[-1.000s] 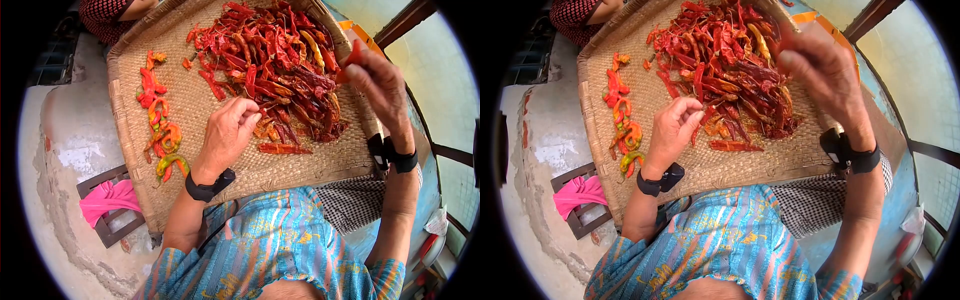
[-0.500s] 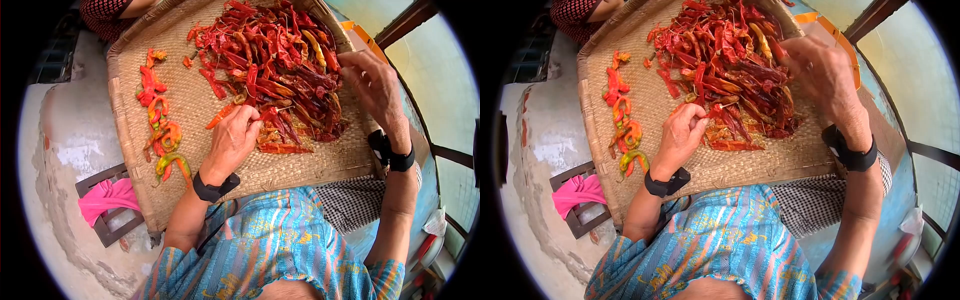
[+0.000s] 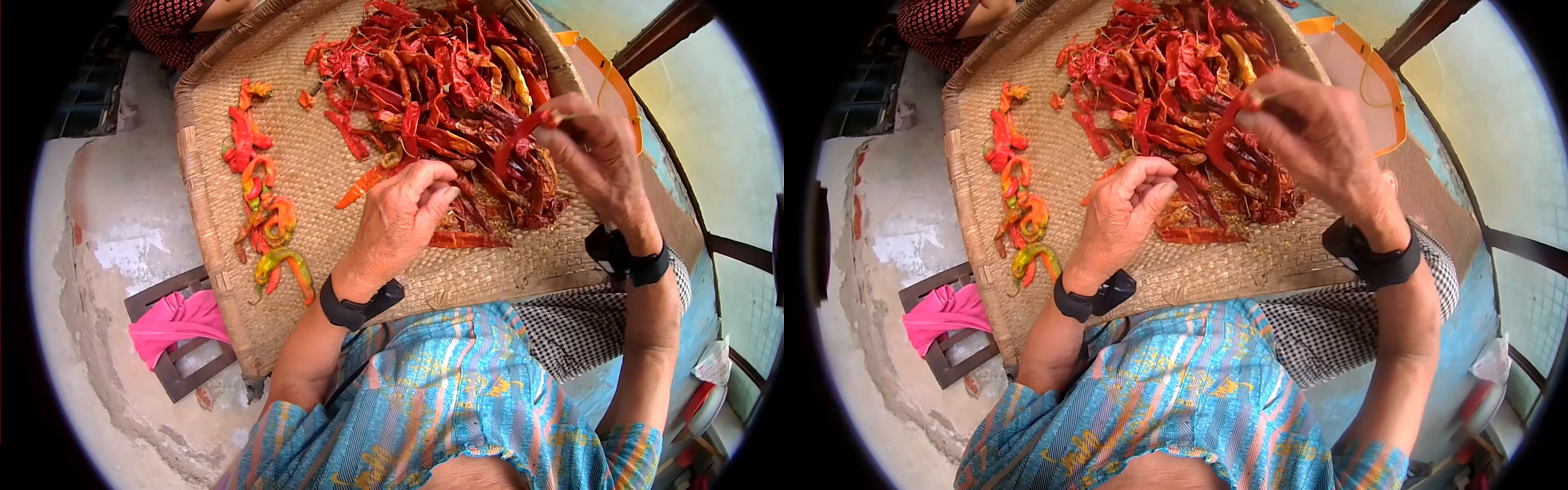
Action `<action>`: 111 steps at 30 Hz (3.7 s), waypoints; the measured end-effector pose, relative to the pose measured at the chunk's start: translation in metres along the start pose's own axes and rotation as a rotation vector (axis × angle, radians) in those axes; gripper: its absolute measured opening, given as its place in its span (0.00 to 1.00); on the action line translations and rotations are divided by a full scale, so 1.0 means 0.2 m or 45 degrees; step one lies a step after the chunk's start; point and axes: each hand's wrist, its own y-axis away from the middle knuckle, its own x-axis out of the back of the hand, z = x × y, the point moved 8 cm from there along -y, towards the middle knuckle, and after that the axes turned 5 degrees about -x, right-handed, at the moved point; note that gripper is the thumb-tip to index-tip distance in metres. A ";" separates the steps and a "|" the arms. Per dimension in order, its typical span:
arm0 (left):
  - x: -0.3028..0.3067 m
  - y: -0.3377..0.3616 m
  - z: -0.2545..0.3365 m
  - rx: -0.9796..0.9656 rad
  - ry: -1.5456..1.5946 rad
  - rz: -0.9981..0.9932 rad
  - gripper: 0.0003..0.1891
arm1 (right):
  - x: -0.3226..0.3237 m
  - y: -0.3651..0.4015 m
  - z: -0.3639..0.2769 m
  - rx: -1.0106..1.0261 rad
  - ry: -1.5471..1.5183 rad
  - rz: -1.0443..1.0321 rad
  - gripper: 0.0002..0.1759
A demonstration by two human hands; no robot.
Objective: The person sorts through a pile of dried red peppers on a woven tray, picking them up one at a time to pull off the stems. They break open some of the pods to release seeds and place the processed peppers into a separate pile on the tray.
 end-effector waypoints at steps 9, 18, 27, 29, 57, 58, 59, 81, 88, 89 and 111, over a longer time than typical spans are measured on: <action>-0.05 0.14 -0.13 -0.117 -0.518 -0.242 0.09 | 0.71 0.05 0.21 -0.078 0.759 0.927 0.15; -0.01 0.04 -0.04 0.076 -0.077 -0.036 0.05 | 0.02 -0.01 -0.03 -0.151 0.208 -0.180 0.27; -0.12 -0.07 0.04 0.082 0.441 0.136 0.07 | -0.26 0.05 0.00 0.017 0.110 -0.433 0.12; -0.12 -0.05 0.01 0.097 0.570 0.221 0.07 | -0.18 0.02 -0.07 0.123 0.140 -0.327 0.07; -0.01 -0.01 0.02 -0.050 -0.095 0.022 0.08 | -0.21 0.03 -0.05 0.115 0.288 -0.456 0.10; 0.06 -0.02 0.01 -0.047 -0.125 0.198 0.09 | -0.10 0.00 -0.09 0.203 0.257 -0.269 0.09; 0.12 -0.02 -0.05 0.031 -0.157 0.264 0.12 | 0.00 -0.02 -0.07 0.122 0.306 -0.111 0.08; -0.07 -0.03 0.04 -0.179 -0.183 0.159 0.10 | -0.15 0.01 -0.04 0.172 0.489 -0.206 0.15; -0.03 -0.06 0.13 -0.280 -0.157 0.249 0.09 | -0.26 0.03 -0.05 0.297 0.360 -0.338 0.13; -0.04 -0.07 0.14 -0.302 -0.147 0.239 0.09 | -0.27 0.03 -0.05 0.272 0.361 -0.373 0.11; -0.02 -0.05 0.05 -0.137 0.335 0.405 0.10 | 0.02 -0.02 -0.14 0.122 0.460 -0.014 0.25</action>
